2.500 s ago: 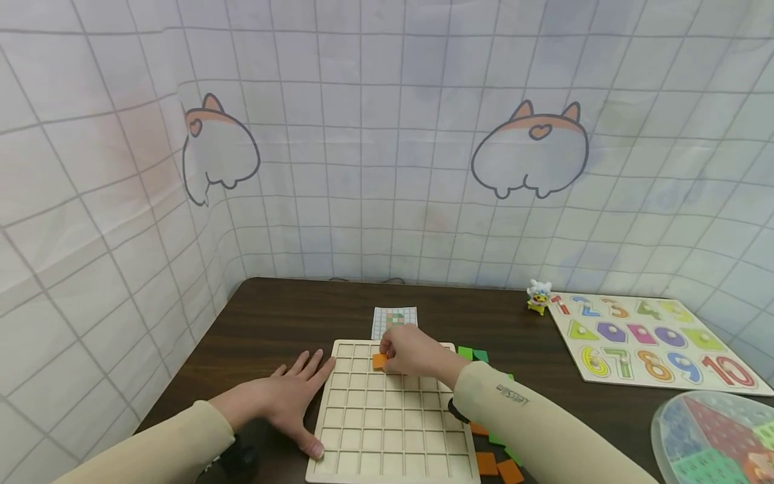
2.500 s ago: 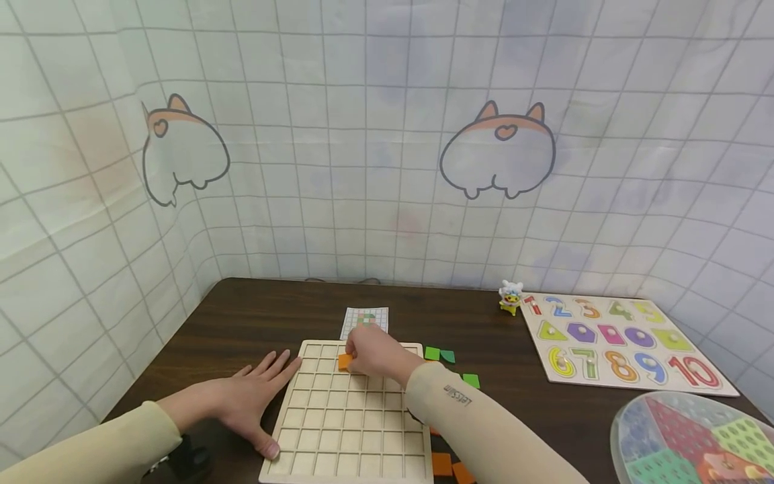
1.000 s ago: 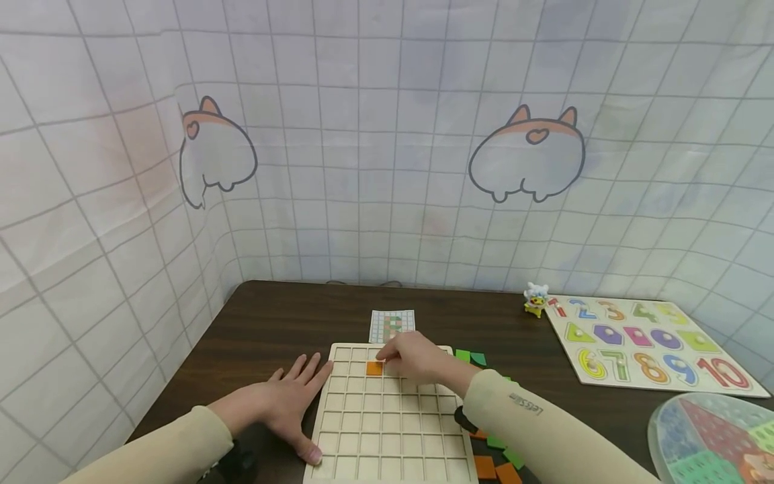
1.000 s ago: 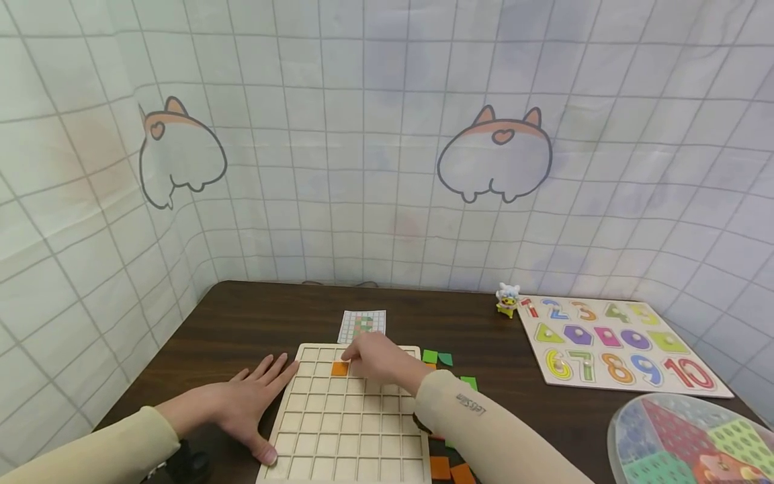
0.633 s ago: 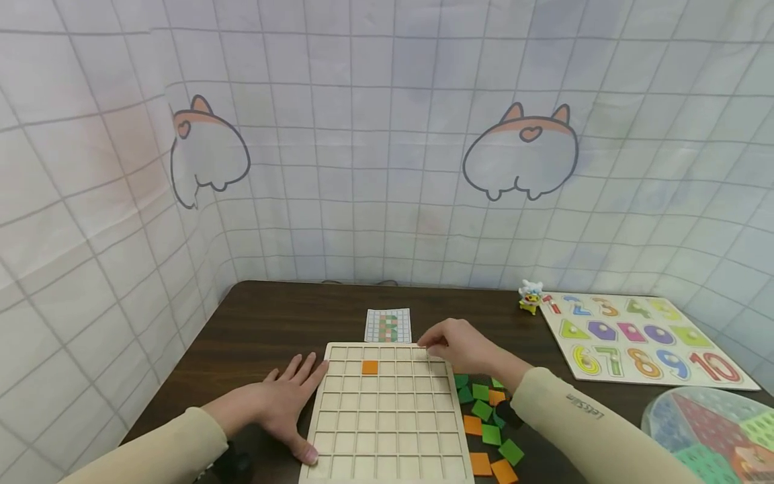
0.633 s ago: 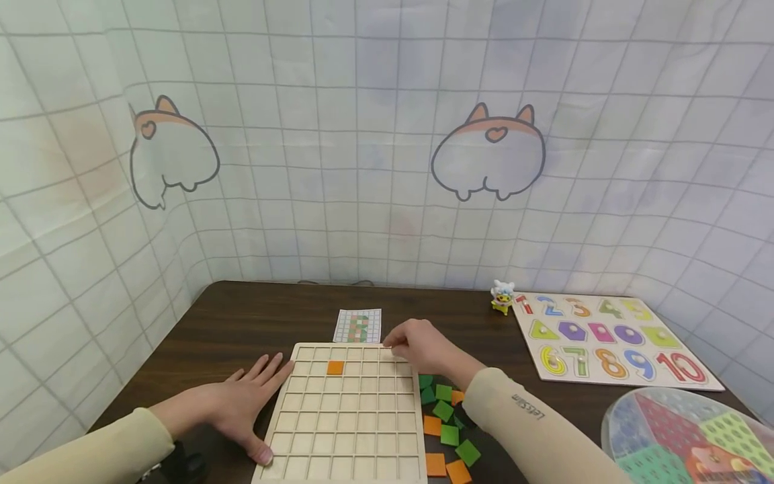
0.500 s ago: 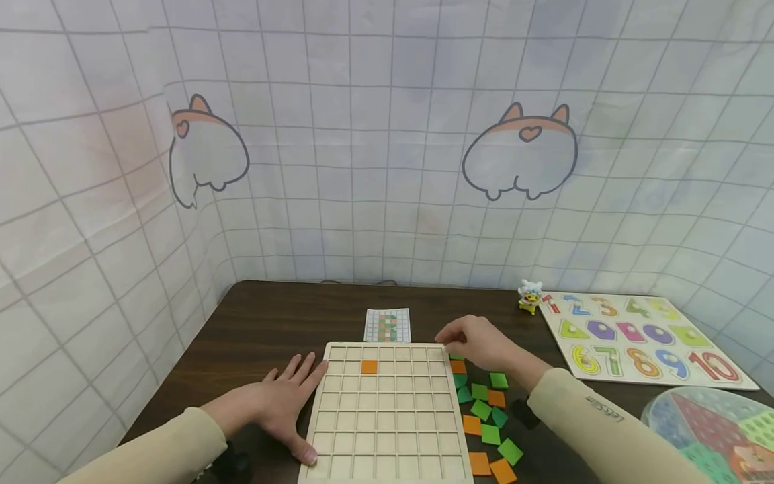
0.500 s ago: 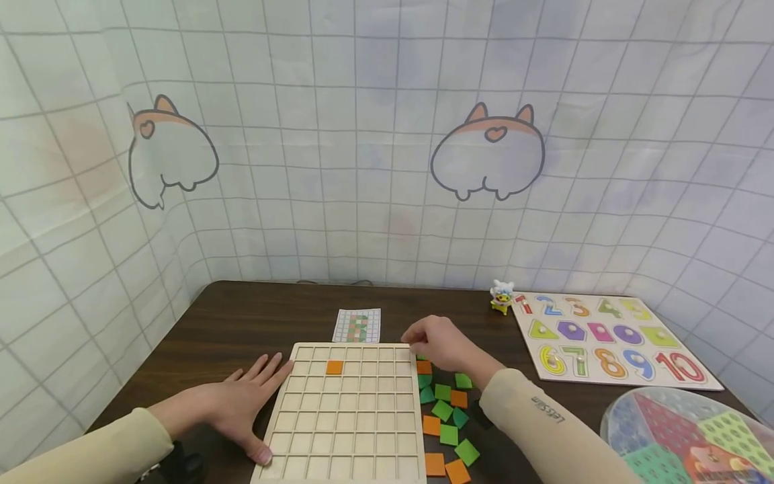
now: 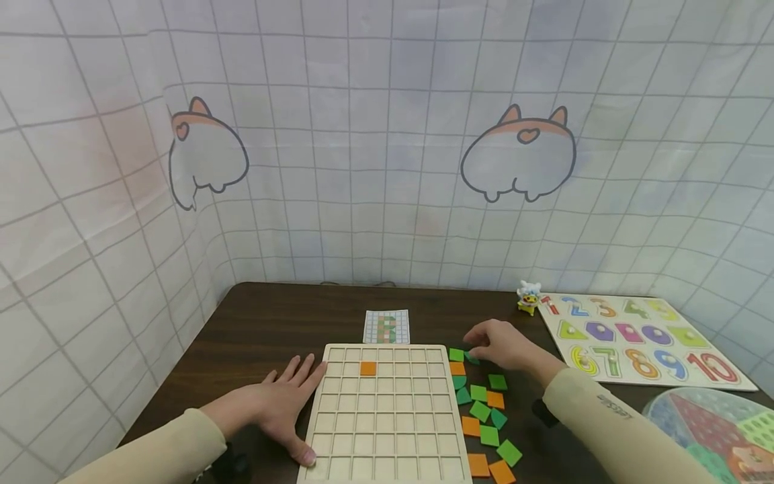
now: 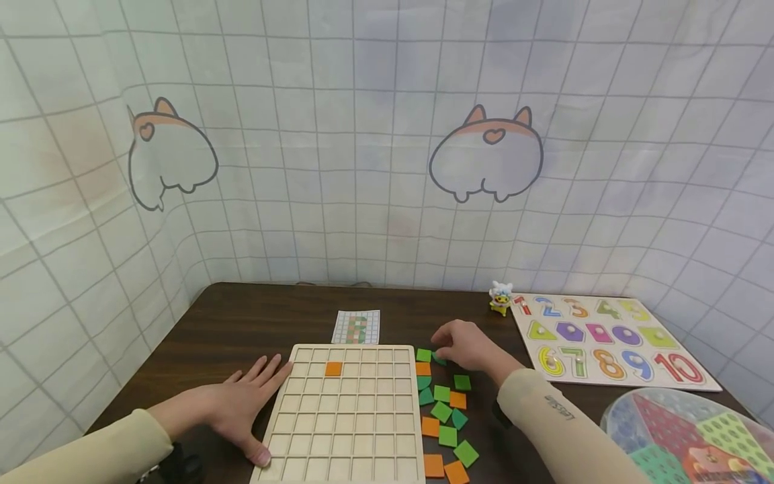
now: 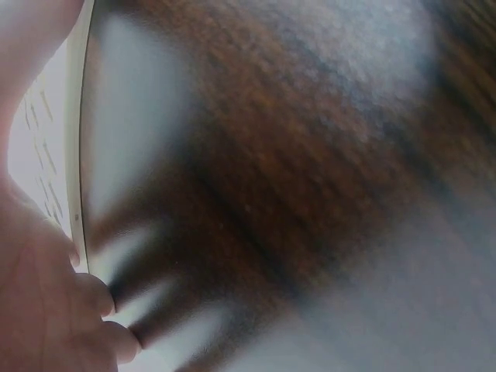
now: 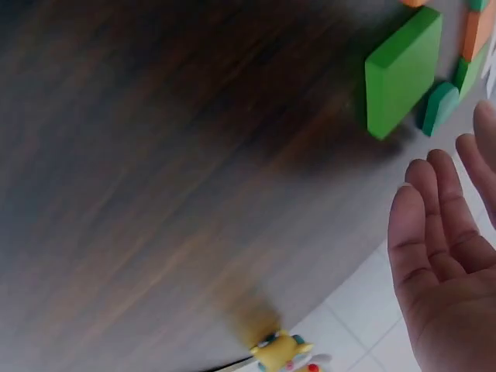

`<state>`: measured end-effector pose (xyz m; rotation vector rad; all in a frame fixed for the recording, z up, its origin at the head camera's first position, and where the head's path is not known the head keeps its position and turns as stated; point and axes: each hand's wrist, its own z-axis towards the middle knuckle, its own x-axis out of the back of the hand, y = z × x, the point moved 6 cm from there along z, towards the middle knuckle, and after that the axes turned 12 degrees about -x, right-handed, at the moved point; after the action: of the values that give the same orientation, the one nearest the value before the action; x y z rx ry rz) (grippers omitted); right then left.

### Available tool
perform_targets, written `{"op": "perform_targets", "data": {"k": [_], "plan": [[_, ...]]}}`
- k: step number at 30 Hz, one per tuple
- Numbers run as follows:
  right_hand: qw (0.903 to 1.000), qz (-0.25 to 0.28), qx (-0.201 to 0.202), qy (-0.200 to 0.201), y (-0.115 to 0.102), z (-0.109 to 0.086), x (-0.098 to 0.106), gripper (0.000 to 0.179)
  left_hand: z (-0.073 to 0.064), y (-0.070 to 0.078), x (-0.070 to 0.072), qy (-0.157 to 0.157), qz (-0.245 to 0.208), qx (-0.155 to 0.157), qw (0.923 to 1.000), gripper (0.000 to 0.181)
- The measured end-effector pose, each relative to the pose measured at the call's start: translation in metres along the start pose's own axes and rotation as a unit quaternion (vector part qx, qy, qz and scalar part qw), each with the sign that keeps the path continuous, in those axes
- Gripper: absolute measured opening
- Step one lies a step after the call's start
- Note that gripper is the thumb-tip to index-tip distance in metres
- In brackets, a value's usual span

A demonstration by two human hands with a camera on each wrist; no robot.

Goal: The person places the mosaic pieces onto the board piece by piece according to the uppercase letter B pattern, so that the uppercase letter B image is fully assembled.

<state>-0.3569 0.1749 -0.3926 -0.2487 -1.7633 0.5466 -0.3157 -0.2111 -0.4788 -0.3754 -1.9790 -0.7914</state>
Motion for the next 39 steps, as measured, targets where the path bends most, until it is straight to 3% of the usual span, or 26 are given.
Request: {"op": "perform_targets", "data": {"k": [4, 12, 21, 28, 39], "plan": [[0.9997, -0.012, 0.010, -0.017, -0.006, 0.006, -0.006, 0.029, 0.000, -0.002, 0.000, 0.000, -0.001, 0.000, 1.0000, 0.150], [0.9989, -0.037, -0.009, -0.026, -0.010, 0.018, -0.008, 0.027, 0.000, -0.001, 0.000, -0.002, -0.002, 0.001, 1.0000, 0.150], [0.9986, -0.039, -0.023, -0.028, -0.015, 0.021, -0.007, 0.022, -0.002, 0.004, 0.002, 0.000, 0.001, 0.004, 1.0000, 0.152], [0.9986, -0.044, -0.021, -0.021, -0.014, 0.023, -0.009, 0.016, 0.002, -0.003, -0.003, -0.001, 0.001, -0.002, 1.0000, 0.152], [0.9981, -0.053, -0.022, -0.025, -0.014, 0.023, -0.007, 0.022, 0.001, -0.004, -0.002, -0.002, -0.007, -0.006, 1.0000, 0.149]]}}
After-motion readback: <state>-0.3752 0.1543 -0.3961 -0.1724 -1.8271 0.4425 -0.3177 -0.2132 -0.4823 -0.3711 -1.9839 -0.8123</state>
